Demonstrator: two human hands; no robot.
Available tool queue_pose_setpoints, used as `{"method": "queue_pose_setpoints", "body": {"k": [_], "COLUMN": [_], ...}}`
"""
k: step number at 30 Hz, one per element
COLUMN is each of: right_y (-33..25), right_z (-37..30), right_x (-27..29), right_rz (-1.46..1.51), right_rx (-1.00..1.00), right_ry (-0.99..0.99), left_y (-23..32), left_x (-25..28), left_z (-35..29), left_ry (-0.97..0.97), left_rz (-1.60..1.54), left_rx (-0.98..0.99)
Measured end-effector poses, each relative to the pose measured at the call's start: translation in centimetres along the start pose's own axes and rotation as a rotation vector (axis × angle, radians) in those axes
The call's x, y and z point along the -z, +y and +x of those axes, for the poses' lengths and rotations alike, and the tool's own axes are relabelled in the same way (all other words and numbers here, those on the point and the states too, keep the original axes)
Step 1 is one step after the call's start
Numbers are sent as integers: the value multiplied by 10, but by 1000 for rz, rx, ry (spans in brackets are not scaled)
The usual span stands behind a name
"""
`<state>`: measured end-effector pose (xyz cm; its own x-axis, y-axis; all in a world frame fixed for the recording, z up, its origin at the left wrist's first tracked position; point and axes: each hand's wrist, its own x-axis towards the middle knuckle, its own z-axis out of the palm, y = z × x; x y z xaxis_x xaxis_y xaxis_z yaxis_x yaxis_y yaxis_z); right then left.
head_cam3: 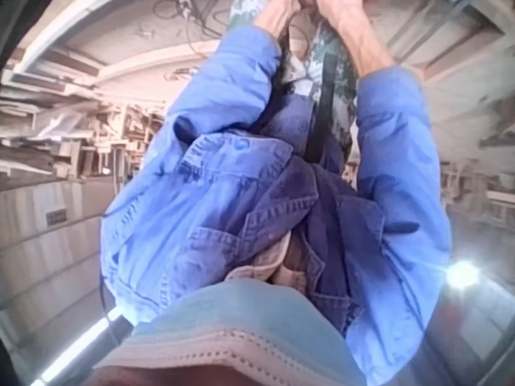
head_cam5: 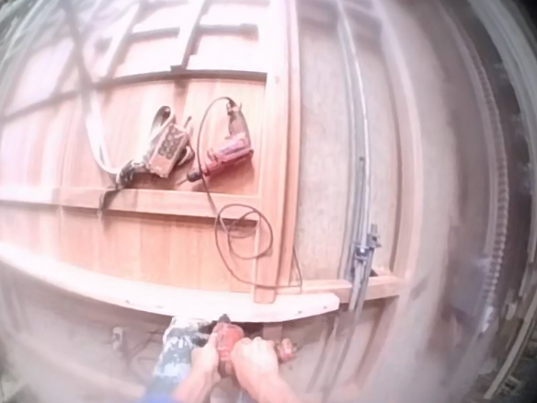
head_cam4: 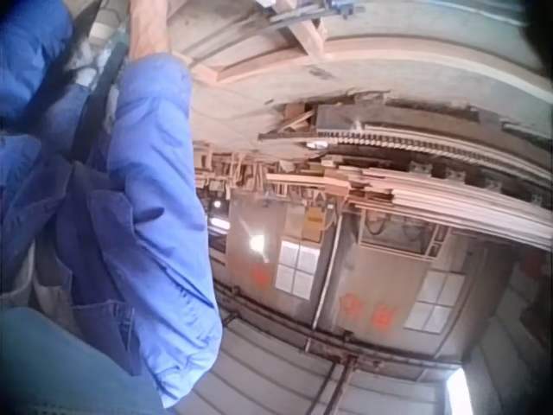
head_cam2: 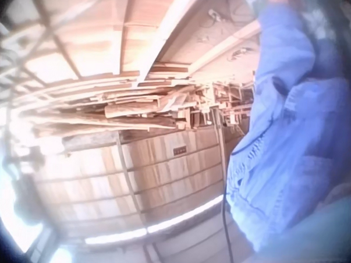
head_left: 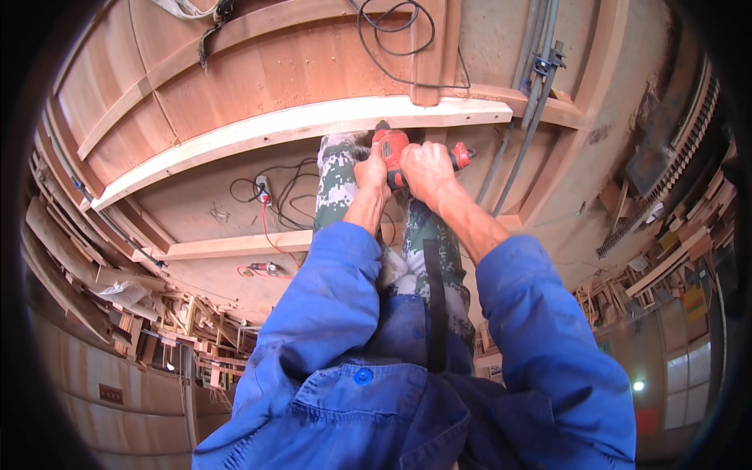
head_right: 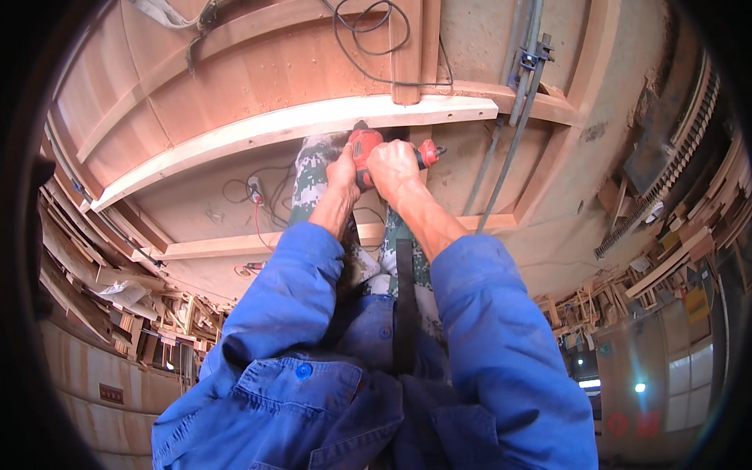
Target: The person uses a cordless drill to fasten screws into a curved wooden plank attached to a larger wooden framework. They repeatedly position the drill, drive screws, and reposition along the plank to secure it in place.
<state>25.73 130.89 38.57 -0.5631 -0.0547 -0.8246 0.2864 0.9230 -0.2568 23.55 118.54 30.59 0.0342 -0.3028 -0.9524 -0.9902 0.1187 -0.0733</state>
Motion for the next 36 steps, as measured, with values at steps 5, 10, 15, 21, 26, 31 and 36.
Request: {"method": "queue_pose_setpoints", "body": {"k": [5,10,15,21,26,31,36], "right_y": [3,5,6,4,-5,6,8], "right_z": [3,6,7,-10,-59,-34,-7], "right_x": [0,0,-1,-22,-2,-14,-23], "right_rz": [13,7,-8,-11,27,46,20], "right_rx": [17,23,19,23,42,-9,33], "right_ry": [-21,38,30,162,133,188,126], "left_y": [-4,3,-1,0,-35,-13,-23], "left_x": [1,-3,-4,-8,30,7,5], "left_z": [-3,-4,-1,-4,-37,-18,21], "left_ry": [-28,6,-26,80,103,55,43], "left_rz": [-43,-15,-55,23,325,248,30], "left_rx": [-1,-9,-20,-120,-203,-188,-44]}}
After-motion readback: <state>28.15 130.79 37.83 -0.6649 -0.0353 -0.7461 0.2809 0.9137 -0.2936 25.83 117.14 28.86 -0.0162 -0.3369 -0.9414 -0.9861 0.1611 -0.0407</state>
